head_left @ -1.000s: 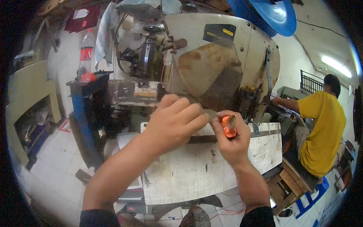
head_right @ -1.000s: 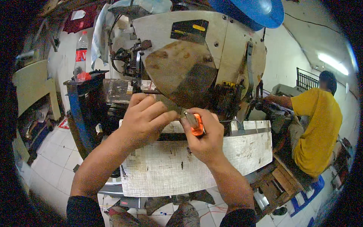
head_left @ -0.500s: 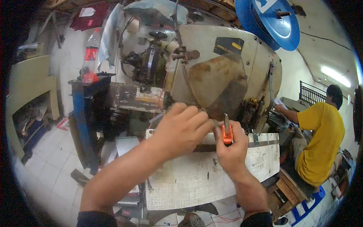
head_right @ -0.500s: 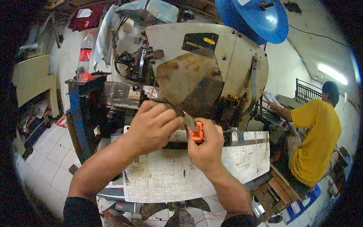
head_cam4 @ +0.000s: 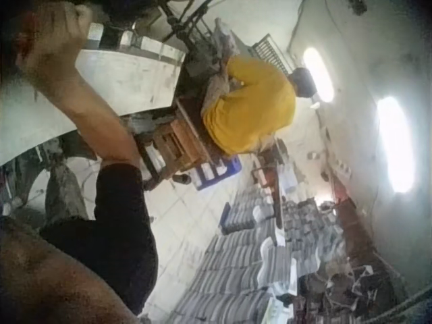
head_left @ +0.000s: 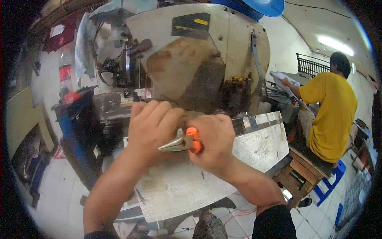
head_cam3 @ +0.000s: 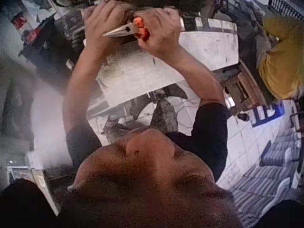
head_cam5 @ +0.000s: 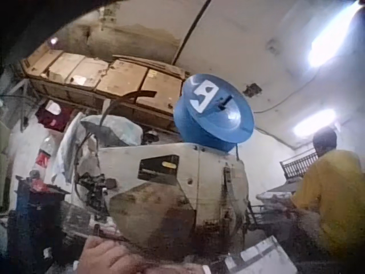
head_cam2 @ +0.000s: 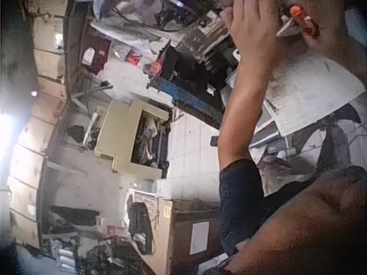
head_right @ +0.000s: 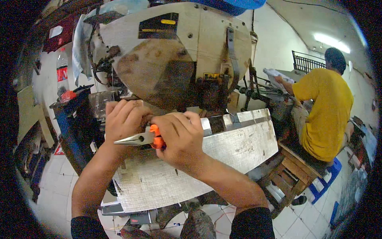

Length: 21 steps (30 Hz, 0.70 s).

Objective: The person uses pliers to clear jammed staples and adjust the feeding mechanism of a heavy industrial stapling machine.

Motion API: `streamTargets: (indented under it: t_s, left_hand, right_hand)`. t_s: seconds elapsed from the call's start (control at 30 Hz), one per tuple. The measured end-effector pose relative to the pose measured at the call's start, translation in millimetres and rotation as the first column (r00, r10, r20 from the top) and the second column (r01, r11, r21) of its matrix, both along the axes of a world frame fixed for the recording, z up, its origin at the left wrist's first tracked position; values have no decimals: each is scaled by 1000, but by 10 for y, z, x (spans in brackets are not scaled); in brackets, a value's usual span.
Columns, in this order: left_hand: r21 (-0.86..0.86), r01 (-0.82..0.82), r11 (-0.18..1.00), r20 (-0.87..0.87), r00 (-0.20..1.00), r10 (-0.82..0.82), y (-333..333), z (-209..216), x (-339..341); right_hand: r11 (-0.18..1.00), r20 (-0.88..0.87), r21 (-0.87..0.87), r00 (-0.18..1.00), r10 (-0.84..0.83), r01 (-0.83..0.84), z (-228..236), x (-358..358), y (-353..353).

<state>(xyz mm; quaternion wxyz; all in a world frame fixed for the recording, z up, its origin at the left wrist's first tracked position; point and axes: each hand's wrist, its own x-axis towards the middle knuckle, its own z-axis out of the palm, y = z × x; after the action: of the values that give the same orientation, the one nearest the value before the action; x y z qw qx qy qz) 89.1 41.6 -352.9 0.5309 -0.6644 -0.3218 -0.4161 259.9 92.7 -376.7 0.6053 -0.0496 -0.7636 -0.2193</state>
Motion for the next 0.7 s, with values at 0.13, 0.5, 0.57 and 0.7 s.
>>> streamTargets:
  t_s: [0.13, 0.5, 0.57, 0.7]
  left_hand:
    - [-46, 8, 999, 20, 1000, -7, 11, -1, 11]
    - [-53, -57, 997, -96, 994, 52, -142, 27, 75]
    - [51, -44, 998, -131, 990, 50, -147, 52, 99]
    - [49, -41, 998, -139, 989, 47, -145, 28, 76]
  right_hand:
    - [996, -28, -69, 998, 51, -53, 15, 45, 37]
    - [816, -188, -478, 946, 265, -324, -56, 26, 59]
    - [707, -220, -559, 900, 377, -433, -60, 57, 56]
    - [445, -295, -671, 764, 573, -593, -16, 125, 52]
